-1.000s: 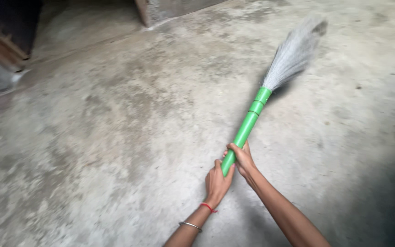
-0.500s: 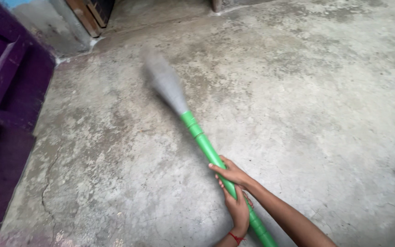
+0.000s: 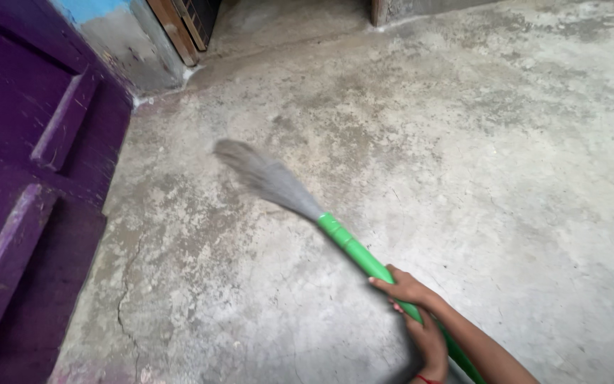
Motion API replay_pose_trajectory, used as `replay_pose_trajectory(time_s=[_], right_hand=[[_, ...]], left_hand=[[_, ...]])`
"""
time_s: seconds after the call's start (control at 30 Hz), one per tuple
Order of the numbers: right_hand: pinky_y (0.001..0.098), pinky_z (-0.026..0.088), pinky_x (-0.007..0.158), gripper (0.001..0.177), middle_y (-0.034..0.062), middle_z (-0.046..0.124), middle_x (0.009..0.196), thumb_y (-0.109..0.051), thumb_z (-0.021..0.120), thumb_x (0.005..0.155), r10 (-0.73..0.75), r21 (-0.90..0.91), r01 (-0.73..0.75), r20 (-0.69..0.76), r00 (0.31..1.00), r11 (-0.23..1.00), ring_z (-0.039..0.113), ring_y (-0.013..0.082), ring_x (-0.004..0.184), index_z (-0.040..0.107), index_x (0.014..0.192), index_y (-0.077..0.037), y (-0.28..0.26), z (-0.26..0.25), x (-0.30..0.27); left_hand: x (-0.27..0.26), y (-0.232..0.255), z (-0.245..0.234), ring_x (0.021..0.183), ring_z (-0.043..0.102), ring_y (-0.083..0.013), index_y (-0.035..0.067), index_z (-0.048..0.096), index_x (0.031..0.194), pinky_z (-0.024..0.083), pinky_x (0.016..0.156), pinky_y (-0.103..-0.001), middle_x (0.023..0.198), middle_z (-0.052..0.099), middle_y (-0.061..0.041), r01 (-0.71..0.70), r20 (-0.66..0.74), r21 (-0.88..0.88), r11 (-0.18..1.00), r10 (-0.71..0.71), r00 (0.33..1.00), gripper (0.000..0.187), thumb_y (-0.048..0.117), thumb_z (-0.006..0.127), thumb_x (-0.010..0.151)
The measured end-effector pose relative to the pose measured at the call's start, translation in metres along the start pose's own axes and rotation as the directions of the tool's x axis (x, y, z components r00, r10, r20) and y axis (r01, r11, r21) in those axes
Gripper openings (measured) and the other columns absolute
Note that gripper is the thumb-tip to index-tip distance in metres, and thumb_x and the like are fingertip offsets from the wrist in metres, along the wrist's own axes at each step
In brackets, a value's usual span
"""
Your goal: The person sweeps a concrete floor using a green-handled broom, moving the tool back and forth to gather dust.
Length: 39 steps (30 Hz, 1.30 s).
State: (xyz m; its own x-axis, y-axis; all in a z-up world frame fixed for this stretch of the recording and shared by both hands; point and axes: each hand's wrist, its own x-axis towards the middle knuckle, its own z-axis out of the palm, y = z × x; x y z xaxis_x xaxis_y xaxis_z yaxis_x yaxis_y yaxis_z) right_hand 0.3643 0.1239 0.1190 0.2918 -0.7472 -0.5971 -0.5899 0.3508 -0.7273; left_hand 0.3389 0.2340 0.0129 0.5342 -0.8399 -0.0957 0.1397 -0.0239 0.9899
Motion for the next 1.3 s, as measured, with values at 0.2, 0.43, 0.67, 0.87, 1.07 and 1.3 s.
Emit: replay_pose_trajectory(time_s=[0.2, 0.43, 0.67, 0.87, 1.07, 1.3], right_hand=[[0.0347, 0.050, 0.039, 0.059, 0.0088, 0.056, 0.064, -0.046, 0.067, 0.092, 0.153, 0.272, -0.085, -0.242, 0.958, 0.959, 0.056, 0.0185, 0.045, 0.050, 0.121, 0.002, 0.013, -0.028, -0.008], [0.0370, 0.053, 0.043, 0.069, 0.0126, 0.058, 0.069, -0.043, 0.070, 0.095, 0.296, 0.508, 0.009, -0.516, 0.804, 0.861, 0.058, 0.0207, 0.050, 0.039, 0.125, 0.011, 0.019, -0.039, -0.025], [0.0401, 0.062, 0.069, 0.074, 0.0169, 0.065, 0.096, -0.049, 0.063, 0.092, -0.012, 0.282, 0.168, -0.482, 0.876, 0.944, 0.068, 0.0242, 0.079, 0.035, 0.140, -0.001, -0.027, -0.016, -0.025], [0.0390, 0.056, 0.089, 0.076, 0.0092, 0.068, 0.108, -0.057, 0.053, 0.099, -0.106, 0.271, 0.160, -0.203, 0.973, 0.949, 0.067, 0.0209, 0.099, 0.027, 0.151, -0.006, -0.022, 0.013, -0.022], [0.0323, 0.054, 0.050, 0.052, 0.0051, 0.059, 0.081, -0.048, 0.049, 0.103, -0.003, 0.289, -0.010, 0.042, 0.999, 0.957, 0.059, 0.0153, 0.057, 0.053, 0.122, -0.001, -0.005, 0.068, -0.020], [0.0269, 0.050, 0.044, 0.047, 0.0045, 0.061, 0.075, -0.047, 0.044, 0.106, -0.013, 0.517, -0.006, 0.033, 0.999, 0.856, 0.056, 0.0113, 0.052, 0.055, 0.100, -0.002, 0.005, 0.064, -0.007]], left_hand=[[0.009, 0.076, -0.011, 0.052, 0.063, -0.0213, 0.011, 0.032, 0.149, 0.053, 0.046, -0.036, 0.070, 0.062, -0.012, 0.497, 0.418, -0.102, 0.862, -0.416, 0.807, 0.051, 0.030, 0.049, 0.104], [0.019, 0.095, -0.029, 0.046, 0.058, -0.0151, -0.002, 0.048, 0.114, 0.050, 0.040, -0.033, 0.064, 0.056, -0.005, 0.538, 0.593, 0.026, 0.842, -0.446, 0.670, 0.036, 0.033, 0.054, 0.112], [0.067, 0.104, -0.040, 0.044, 0.058, -0.0152, 0.004, 0.055, 0.118, 0.048, 0.038, -0.033, 0.063, 0.058, -0.005, 0.356, 0.490, -0.061, 0.933, -0.283, 0.825, 0.026, 0.027, 0.049, 0.107], [0.172, 0.080, -0.057, 0.062, 0.069, -0.0191, -0.001, 0.061, 0.117, 0.053, 0.051, -0.032, 0.077, 0.071, -0.011, -0.071, 0.122, 0.157, 0.985, 0.051, 0.991, 0.048, 0.045, 0.062, 0.104], [0.197, 0.078, -0.091, 0.056, 0.071, -0.0254, -0.002, 0.033, 0.124, 0.059, 0.043, -0.039, 0.084, 0.062, -0.012, 0.193, 0.033, -0.001, 0.981, -0.193, 0.981, 0.058, 0.023, 0.074, 0.091], [0.188, 0.097, -0.077, 0.052, 0.069, -0.0277, -0.002, 0.031, 0.129, 0.057, 0.041, -0.042, 0.076, 0.065, -0.019, 0.265, 0.015, 0.129, 0.955, -0.270, 0.963, 0.054, 0.013, 0.066, 0.092]])
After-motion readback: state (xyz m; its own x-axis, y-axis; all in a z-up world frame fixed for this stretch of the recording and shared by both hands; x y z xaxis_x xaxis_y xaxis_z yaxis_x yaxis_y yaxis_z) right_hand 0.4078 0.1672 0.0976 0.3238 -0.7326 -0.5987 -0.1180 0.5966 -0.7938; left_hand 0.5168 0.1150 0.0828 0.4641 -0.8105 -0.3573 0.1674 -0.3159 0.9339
